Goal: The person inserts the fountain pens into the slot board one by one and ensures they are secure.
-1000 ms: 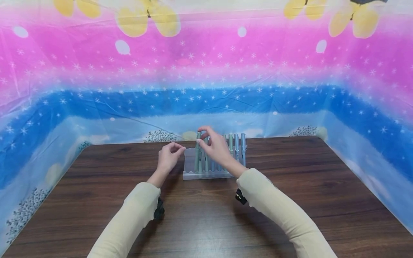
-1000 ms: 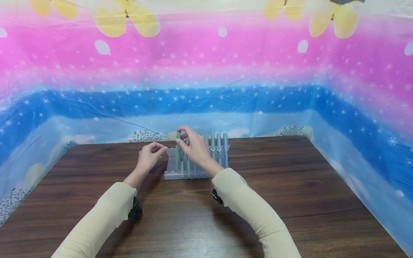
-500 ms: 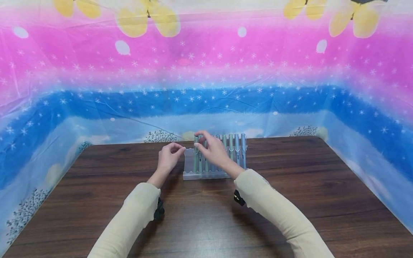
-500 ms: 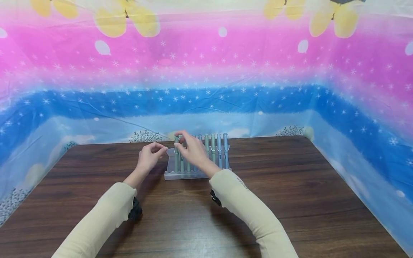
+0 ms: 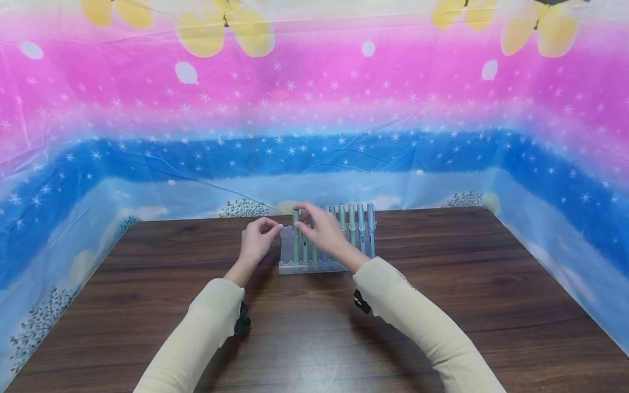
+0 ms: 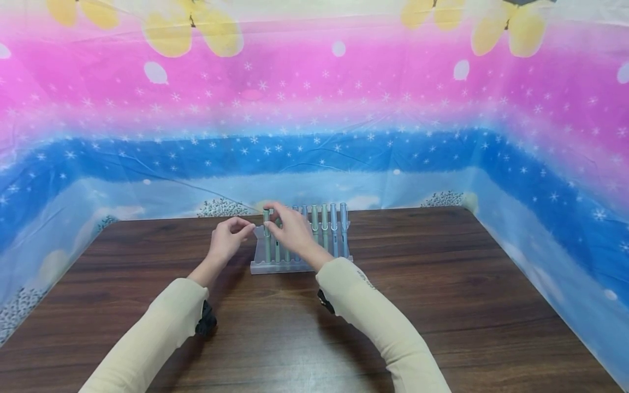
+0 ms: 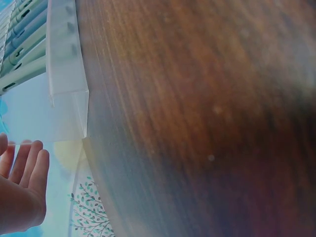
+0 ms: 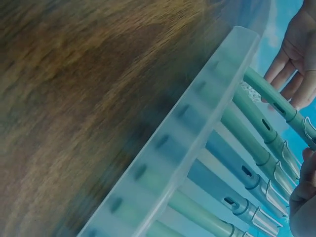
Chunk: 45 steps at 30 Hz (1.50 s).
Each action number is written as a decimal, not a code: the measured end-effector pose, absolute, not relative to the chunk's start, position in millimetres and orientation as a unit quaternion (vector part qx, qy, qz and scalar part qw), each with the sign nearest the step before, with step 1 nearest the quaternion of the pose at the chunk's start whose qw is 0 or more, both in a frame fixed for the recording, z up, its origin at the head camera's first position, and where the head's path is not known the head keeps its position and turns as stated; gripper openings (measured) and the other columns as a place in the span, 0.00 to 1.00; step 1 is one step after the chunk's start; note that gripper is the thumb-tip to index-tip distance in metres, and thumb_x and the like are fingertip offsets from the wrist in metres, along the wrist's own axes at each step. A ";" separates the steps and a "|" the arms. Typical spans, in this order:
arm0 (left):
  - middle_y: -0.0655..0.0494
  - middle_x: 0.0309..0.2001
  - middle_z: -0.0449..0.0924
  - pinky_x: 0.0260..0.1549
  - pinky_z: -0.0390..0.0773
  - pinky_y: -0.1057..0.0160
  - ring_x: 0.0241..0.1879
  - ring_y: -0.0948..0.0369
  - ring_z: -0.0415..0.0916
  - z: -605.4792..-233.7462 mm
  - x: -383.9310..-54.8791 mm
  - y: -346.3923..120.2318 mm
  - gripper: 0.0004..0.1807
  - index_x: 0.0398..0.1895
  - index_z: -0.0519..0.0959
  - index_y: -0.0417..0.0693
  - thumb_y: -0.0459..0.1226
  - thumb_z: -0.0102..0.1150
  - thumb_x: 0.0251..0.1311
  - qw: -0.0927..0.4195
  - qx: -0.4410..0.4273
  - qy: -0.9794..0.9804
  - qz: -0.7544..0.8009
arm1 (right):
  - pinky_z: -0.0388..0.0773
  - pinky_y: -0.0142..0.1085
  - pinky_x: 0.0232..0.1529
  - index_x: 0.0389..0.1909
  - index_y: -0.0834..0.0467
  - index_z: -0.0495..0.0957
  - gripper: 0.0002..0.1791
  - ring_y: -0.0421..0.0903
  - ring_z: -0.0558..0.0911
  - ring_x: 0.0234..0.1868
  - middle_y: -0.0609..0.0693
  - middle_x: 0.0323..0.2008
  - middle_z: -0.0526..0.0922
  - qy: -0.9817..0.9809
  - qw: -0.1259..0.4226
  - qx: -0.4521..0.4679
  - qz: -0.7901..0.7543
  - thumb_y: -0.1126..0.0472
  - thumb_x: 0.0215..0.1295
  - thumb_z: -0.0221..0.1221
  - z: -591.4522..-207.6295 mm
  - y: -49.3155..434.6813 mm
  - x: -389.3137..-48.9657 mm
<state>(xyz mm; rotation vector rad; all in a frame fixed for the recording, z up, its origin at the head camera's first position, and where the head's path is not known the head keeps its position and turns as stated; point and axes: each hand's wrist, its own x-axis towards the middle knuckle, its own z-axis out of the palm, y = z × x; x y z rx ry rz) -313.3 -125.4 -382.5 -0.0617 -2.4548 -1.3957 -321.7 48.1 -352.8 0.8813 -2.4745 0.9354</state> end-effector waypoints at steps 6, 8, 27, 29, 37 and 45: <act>0.49 0.32 0.80 0.33 0.72 0.59 0.30 0.57 0.76 -382.9 -313.7 -125.1 0.11 0.32 0.78 0.42 0.41 0.56 0.56 0.159 -0.021 -0.860 -0.485 | 0.65 0.28 0.18 0.58 0.51 0.65 0.27 0.36 0.68 0.19 0.42 0.22 0.72 -0.893 0.173 0.312 0.274 0.59 0.56 0.60 -354.7 48.9 -322.6; 0.49 0.32 0.80 0.33 0.72 0.59 0.30 0.57 0.76 -382.8 -313.5 -125.0 0.11 0.32 0.78 0.42 0.41 0.56 0.56 0.158 -0.021 -0.860 -0.485 | 0.65 0.29 0.17 0.60 0.50 0.63 0.29 0.37 0.68 0.17 0.41 0.20 0.71 -0.899 0.155 0.308 0.271 0.58 0.56 0.59 -354.8 48.8 -322.3; 0.49 0.33 0.80 0.34 0.71 0.59 0.32 0.56 0.75 -382.0 -312.7 -125.6 0.11 0.33 0.78 0.42 0.41 0.56 0.56 0.156 -0.023 -0.860 -0.485 | 0.57 0.29 0.09 0.65 0.46 0.54 0.35 0.40 0.66 0.11 0.44 0.13 0.70 -0.937 0.096 0.246 0.229 0.56 0.58 0.57 -350.1 38.4 -323.3; 0.49 0.34 0.80 0.34 0.71 0.58 0.32 0.56 0.75 -381.9 -312.7 -125.3 0.11 0.33 0.78 0.42 0.41 0.56 0.57 0.153 -0.024 -0.860 -0.485 | 0.56 0.28 0.09 0.65 0.46 0.54 0.35 0.40 0.65 0.11 0.44 0.13 0.70 -0.941 0.093 0.239 0.221 0.56 0.58 0.57 -348.7 37.2 -323.0; 0.49 0.34 0.79 0.34 0.71 0.59 0.33 0.56 0.75 -380.8 -312.6 -125.0 0.11 0.33 0.78 0.42 0.42 0.56 0.57 0.150 -0.023 -0.861 -0.486 | 0.55 0.28 0.09 0.66 0.46 0.53 0.35 0.40 0.63 0.10 0.45 0.12 0.69 -0.946 0.076 0.227 0.217 0.56 0.59 0.57 -344.3 34.3 -321.9; 0.48 0.34 0.79 0.35 0.72 0.58 0.32 0.56 0.75 -380.0 -311.6 -124.5 0.11 0.33 0.78 0.41 0.41 0.56 0.57 0.153 -0.024 -0.860 -0.487 | 0.57 0.28 0.09 0.66 0.46 0.51 0.37 0.40 0.65 0.11 0.44 0.12 0.70 -0.943 0.076 0.229 0.229 0.55 0.58 0.57 -345.4 37.8 -321.8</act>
